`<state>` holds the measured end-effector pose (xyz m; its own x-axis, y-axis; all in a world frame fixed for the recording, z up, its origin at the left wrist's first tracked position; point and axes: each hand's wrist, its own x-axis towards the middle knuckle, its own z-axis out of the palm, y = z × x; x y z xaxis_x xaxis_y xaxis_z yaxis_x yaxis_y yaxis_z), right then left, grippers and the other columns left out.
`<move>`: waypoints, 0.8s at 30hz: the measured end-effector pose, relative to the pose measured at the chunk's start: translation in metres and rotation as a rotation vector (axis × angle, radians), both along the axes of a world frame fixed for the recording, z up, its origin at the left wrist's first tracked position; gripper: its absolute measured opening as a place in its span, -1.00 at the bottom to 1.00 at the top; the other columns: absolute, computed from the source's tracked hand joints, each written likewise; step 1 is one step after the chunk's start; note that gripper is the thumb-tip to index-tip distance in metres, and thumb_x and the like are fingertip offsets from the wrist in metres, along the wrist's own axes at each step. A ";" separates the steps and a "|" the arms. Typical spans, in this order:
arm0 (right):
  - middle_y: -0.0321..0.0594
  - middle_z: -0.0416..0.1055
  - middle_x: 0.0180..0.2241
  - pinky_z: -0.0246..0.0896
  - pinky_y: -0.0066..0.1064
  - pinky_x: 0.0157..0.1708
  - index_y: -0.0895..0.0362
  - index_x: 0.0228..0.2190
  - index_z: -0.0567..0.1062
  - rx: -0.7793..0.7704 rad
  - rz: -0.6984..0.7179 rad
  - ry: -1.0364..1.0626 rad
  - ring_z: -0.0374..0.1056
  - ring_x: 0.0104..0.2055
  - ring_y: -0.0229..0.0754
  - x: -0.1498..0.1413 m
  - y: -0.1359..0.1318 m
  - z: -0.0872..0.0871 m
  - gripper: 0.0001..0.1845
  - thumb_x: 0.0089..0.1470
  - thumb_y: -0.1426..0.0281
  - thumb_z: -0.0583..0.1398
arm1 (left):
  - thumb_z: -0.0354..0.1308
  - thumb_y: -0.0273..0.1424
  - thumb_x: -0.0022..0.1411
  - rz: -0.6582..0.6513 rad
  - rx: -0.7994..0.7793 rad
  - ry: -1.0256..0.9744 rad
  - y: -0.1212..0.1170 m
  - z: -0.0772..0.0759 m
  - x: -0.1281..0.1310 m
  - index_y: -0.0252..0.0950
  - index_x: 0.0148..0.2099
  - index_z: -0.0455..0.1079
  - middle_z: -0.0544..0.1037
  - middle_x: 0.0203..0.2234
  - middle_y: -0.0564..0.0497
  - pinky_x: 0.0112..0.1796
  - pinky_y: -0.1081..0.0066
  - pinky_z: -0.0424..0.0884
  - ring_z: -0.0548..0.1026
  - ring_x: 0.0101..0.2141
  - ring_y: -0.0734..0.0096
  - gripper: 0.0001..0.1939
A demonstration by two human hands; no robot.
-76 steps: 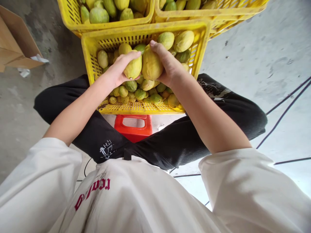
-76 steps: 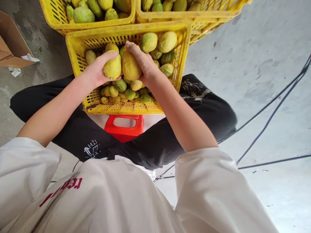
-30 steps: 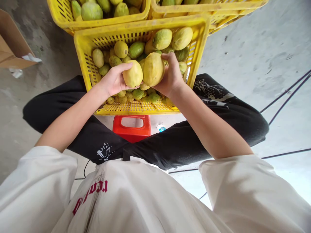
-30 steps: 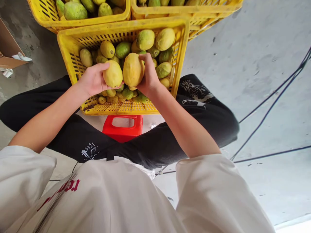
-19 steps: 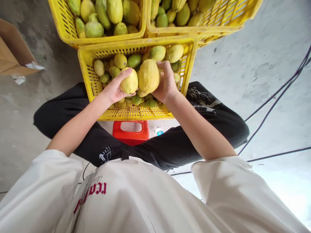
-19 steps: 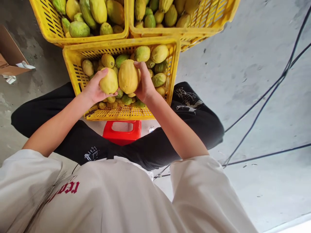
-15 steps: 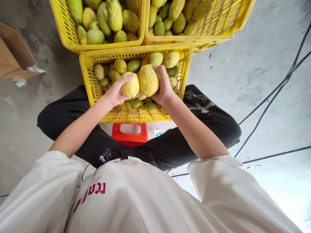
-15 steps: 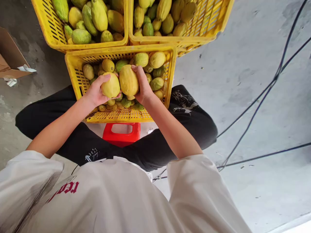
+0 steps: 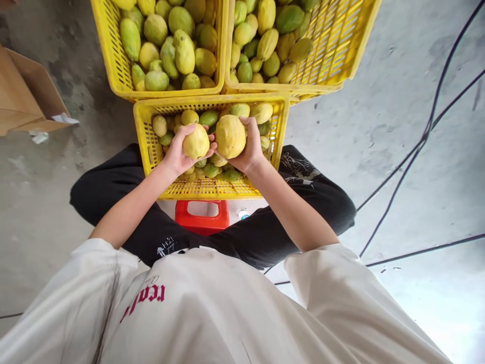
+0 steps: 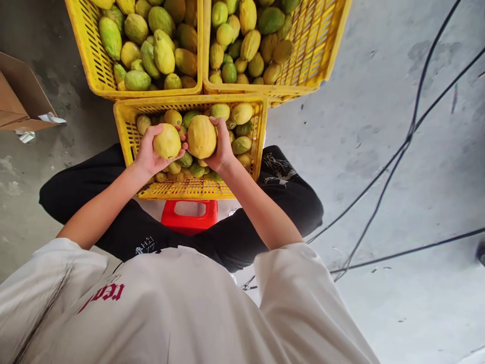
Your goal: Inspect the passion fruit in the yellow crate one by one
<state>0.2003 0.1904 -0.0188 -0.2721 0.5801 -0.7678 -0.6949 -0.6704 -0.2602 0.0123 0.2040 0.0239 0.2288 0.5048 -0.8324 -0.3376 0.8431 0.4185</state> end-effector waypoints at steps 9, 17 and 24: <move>-0.10 0.65 -0.29 0.74 -0.12 -0.04 0.01 -0.15 0.59 -0.024 0.012 -0.050 0.66 -0.04 0.07 0.005 0.004 0.008 -0.50 0.63 -0.05 0.08 | 0.26 -0.18 0.62 0.108 -0.091 -0.069 0.001 -0.009 -0.002 -0.20 0.14 0.53 0.80 -0.14 -0.09 0.26 -0.11 0.71 0.76 0.20 -0.14 -0.76; -0.12 0.65 -0.28 0.68 -0.10 0.09 0.07 0.00 0.62 0.068 0.026 -0.068 0.63 0.04 0.07 0.010 -0.002 0.024 -0.59 0.57 0.17 0.03 | -0.07 -0.17 0.73 0.119 -0.067 -0.039 0.001 0.010 0.002 -0.29 -0.05 0.55 0.67 -0.40 -0.05 0.15 0.11 0.72 0.74 -0.18 0.13 -0.56; -0.15 0.64 -0.29 0.79 -0.14 -0.06 0.06 0.04 0.57 0.104 -0.042 0.005 0.68 -0.07 0.09 0.005 -0.017 0.045 -0.76 0.59 0.32 0.10 | 0.11 -0.37 0.58 0.134 -0.049 -0.088 -0.012 0.027 -0.016 -0.24 0.19 0.50 0.75 -0.25 -0.06 0.19 -0.03 0.76 0.83 0.04 -0.06 -0.75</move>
